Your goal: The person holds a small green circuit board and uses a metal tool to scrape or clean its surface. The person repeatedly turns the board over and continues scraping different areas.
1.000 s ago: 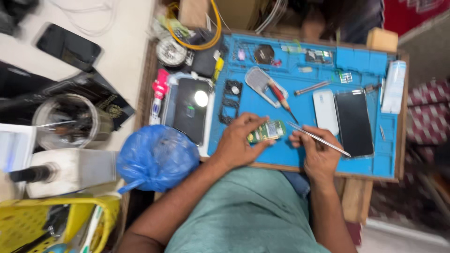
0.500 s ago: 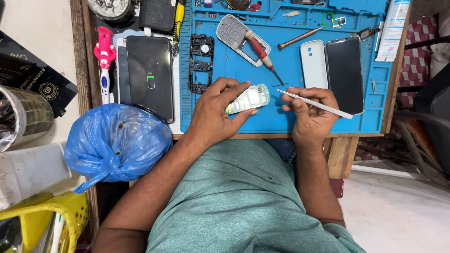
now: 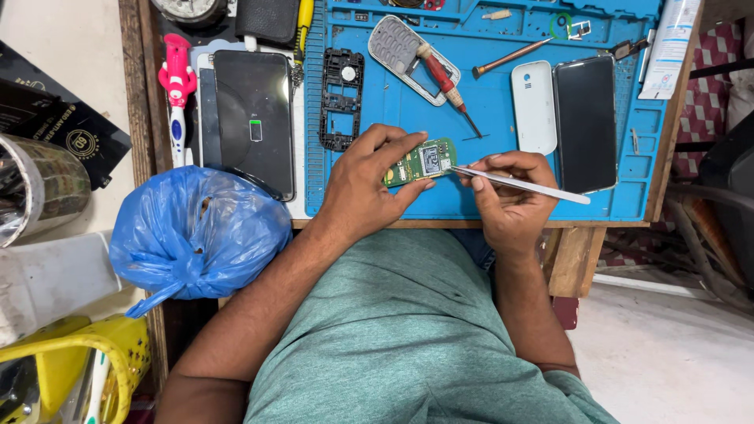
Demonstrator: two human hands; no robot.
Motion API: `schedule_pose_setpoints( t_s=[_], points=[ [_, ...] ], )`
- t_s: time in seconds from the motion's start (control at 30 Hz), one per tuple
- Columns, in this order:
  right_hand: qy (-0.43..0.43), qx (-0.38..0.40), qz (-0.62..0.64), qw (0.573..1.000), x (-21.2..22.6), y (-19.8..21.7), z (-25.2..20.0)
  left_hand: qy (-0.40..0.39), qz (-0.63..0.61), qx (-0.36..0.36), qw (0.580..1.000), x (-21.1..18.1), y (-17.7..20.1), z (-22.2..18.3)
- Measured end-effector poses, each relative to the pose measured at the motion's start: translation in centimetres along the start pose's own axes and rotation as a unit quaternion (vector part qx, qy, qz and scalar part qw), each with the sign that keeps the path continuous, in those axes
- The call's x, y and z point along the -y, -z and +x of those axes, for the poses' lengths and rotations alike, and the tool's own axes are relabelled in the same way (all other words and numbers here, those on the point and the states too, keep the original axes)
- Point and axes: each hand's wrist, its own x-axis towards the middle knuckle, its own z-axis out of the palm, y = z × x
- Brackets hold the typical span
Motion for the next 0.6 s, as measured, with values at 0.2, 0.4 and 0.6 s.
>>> schedule_pose_setpoints(
  t_s=[0.2, 0.4, 0.6],
  points=[
    [0.007, 0.004, -0.018, 1.000, -0.04, -0.52, -0.07, -0.012, 0.001, -0.007, 1.000, -0.17, 0.11, -0.10],
    [-0.006, -0.011, 0.011, 1.000, -0.43, -0.41, 0.19, -0.002, 0.006, 0.004, 1.000, -0.46, 0.22, -0.25],
    [0.002, -0.001, 0.018, 1.000, -0.51, -0.28, 0.44, 0.001, 0.014, 0.016, 1.000, -0.56, 0.19, -0.25]
  ],
)
